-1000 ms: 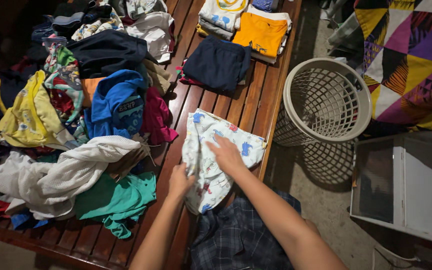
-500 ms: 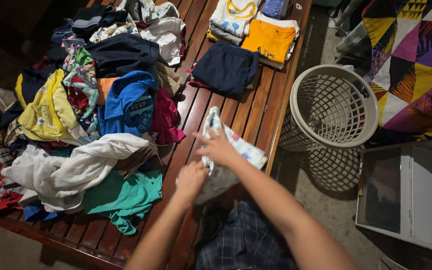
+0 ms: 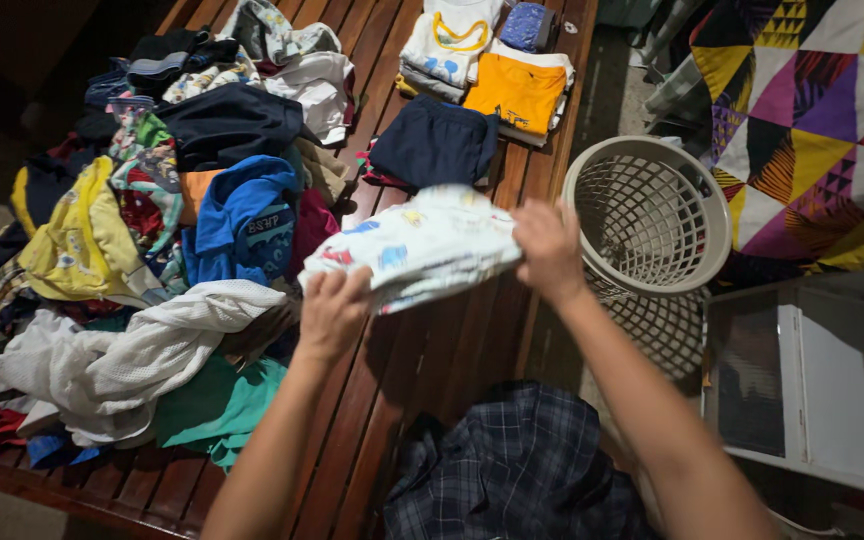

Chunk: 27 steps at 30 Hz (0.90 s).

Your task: The person folds multiple garments one by one on a wooden bench. They pick up each item, smooth it out, fold it into a compact rectangle, and place it into a growing stack. Items include shirts, shorts, and patterned tops.

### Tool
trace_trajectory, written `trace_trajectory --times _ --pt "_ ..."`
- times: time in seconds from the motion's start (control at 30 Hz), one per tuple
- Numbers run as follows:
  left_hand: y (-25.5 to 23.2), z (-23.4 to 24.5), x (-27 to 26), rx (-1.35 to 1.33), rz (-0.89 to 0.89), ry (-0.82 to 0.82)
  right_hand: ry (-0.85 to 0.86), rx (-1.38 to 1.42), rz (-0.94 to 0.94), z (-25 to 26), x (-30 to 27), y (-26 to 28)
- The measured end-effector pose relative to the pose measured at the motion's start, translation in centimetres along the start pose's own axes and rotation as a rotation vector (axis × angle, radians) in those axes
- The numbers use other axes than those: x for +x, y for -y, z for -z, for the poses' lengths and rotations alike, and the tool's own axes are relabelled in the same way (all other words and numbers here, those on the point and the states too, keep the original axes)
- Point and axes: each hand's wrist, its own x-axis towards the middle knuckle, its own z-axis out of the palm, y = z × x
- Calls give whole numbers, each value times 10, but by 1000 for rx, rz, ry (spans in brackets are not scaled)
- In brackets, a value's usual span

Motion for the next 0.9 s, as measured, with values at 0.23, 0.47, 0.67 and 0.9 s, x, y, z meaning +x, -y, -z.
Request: trace_trajectory --times 0.23,0.47,0.67,0.9 --pt "-58 -101 -127 -225 44 391 670 26 -115 -90 -153 14" --pt "-55 -92 -155 -406 220 273 841 541 -427 -126 -171 -39" --pt "-50 -77 -145 -756 835 416 506 683 -746 -122 -99 -19" --pt "-65 -120 -123 -256 1083 92 551 102 -510 -131 -95 141"
